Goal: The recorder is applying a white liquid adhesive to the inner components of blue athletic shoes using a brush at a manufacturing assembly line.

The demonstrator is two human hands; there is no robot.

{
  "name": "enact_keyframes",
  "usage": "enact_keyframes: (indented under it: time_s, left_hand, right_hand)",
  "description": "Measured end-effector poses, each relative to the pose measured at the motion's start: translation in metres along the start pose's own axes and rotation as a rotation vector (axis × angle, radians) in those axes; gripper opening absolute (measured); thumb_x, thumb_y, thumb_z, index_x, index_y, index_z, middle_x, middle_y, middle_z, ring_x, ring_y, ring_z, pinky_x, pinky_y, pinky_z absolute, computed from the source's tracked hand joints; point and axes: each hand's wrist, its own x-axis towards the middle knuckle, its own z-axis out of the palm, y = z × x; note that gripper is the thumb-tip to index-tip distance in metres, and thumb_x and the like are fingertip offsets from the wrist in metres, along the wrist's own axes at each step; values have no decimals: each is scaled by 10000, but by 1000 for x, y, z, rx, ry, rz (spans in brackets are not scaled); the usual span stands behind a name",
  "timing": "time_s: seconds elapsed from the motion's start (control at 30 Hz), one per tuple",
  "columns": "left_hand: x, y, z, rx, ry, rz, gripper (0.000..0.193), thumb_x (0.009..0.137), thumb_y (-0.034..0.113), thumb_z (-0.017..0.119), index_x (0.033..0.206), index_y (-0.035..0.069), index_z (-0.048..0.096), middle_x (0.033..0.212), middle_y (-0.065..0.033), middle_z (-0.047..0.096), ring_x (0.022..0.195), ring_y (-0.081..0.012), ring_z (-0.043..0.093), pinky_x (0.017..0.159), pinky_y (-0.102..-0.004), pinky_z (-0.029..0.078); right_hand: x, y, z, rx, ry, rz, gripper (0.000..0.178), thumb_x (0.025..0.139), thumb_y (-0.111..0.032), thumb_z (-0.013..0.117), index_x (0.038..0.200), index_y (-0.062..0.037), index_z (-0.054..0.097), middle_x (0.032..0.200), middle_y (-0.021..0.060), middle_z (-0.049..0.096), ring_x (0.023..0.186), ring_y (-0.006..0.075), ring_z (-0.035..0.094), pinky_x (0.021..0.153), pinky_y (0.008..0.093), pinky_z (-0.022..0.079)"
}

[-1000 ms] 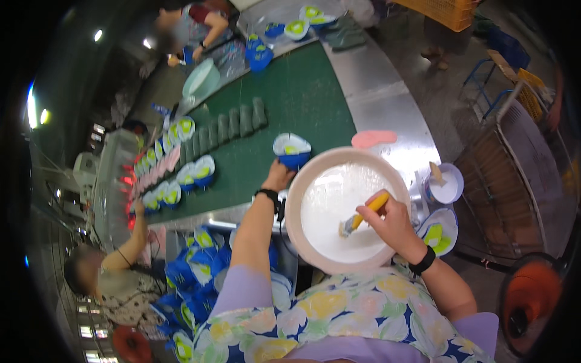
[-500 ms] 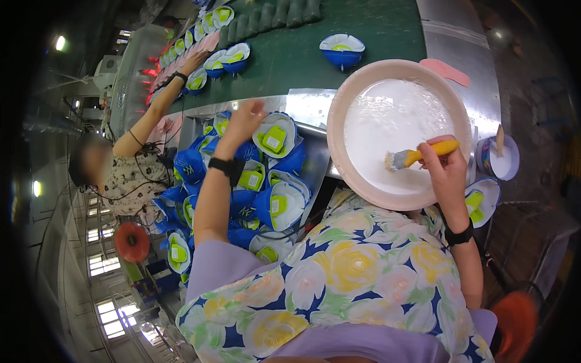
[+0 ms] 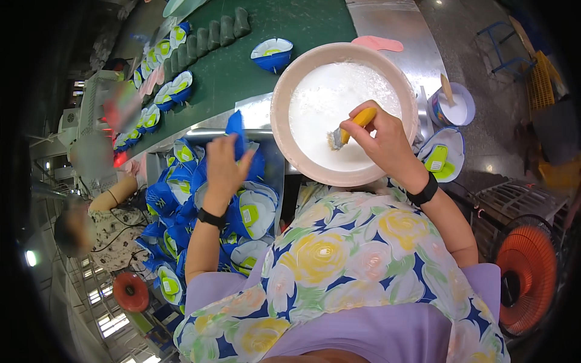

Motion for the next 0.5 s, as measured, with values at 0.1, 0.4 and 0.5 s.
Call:
enact_keyframes:
  time_s: [0.1, 0.4, 0.5]
  left_hand:
    - [-11, -1, 7, -233, -159, 213, 400, 743, -4, 629, 1143, 10, 613, 1163, -148, 605, 1057, -356, 537, 909, -425, 447]
    - [-3, -38, 24, -47, -340, 463, 434, 736, -2, 634, 1141, 153, 658, 1237, -53, 603, 1137, -271, 544, 902, -378, 455]
    - [24, -44, 17, -51, -347, 418, 354, 781, 28, 627, 1123, 121, 625, 1138, -96, 609, 1060, -296, 572, 851, -376, 491]
  right_hand:
    - [2, 0, 6, -52, -25, -41, 193, 879, -156, 715, 944, -13, 603, 825, 75, 658, 670, 134, 601, 624, 251, 479]
    - [-5, -6, 22, -98, -216, -156, 175, 865, -105, 711, 972, -22, 601, 863, 116, 657, 712, 226, 626, 669, 306, 498]
    - [-12, -9, 20, -98, -301, -99, 162, 864, -69, 699, 983, -16, 602, 899, 132, 653, 777, 260, 640, 712, 326, 501]
